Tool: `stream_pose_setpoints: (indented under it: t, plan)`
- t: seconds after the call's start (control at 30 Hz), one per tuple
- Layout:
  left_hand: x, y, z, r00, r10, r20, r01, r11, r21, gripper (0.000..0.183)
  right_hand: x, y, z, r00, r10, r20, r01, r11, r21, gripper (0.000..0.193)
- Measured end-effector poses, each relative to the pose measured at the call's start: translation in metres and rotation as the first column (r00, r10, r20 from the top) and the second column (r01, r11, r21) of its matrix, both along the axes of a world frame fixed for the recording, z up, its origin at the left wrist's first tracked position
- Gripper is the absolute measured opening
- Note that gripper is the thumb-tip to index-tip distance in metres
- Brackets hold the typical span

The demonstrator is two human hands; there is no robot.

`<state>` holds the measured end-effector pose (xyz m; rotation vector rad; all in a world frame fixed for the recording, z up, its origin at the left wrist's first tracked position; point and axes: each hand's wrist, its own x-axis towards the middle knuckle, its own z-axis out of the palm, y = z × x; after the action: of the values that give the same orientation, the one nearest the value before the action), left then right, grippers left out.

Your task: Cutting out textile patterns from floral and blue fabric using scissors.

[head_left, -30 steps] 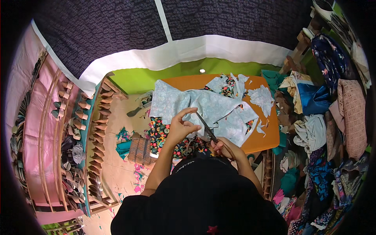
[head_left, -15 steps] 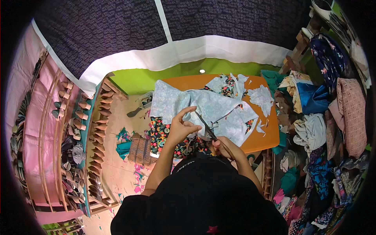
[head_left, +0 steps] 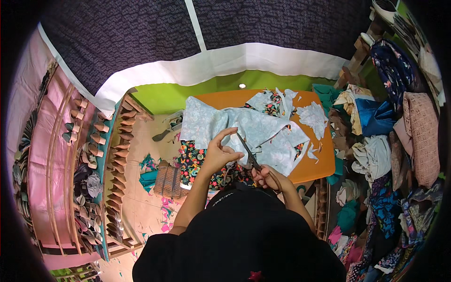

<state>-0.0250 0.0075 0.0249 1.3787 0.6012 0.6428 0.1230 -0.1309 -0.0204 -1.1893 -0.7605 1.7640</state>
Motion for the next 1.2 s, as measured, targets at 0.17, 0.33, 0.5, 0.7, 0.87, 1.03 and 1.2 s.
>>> stream_pose_setpoints:
  t: [0.17,0.33,0.5,0.7,0.87,1.03,1.2]
  plan:
    - [-0.001,0.003,-0.004,1.0,0.013,-0.01,-0.013,1.0,-0.006,0.06,0.002,-0.001,-0.003,0.989,0.036,0.145,-0.053,0.992,0.115,0.053]
    - [-0.002,0.004,-0.002,0.999,0.022,-0.029,-0.022,1.0,0.005,0.06,0.002,0.003,0.01,0.957,0.063,0.281,-0.102,0.987,0.126,0.048]
    - [-0.001,0.003,-0.001,0.998,0.064,-0.001,-0.063,0.997,0.044,0.065,0.001,0.002,0.005,0.937,0.005,0.349,-0.078,0.977,0.197,0.031]
    - [0.0,0.003,-0.003,0.999,0.023,-0.041,-0.023,1.0,0.003,0.065,-0.003,0.003,-0.001,0.981,-0.001,0.195,-0.013,0.998,0.066,0.025]
    - [0.0,0.003,-0.004,0.999,0.041,-0.003,-0.041,0.999,0.024,0.065,-0.003,0.002,0.008,0.96,-0.045,0.278,-0.013,0.979,0.204,0.024]
    - [0.0,0.002,-0.006,0.999,0.036,0.001,-0.036,0.999,0.005,0.065,0.0,0.001,0.008,0.945,-0.038,0.326,-0.025,0.982,0.186,0.036]
    - [0.001,0.001,-0.008,0.999,0.001,-0.041,-0.001,1.0,-0.006,0.067,-0.003,0.003,0.007,0.956,-0.057,0.289,0.001,0.981,0.192,0.057]
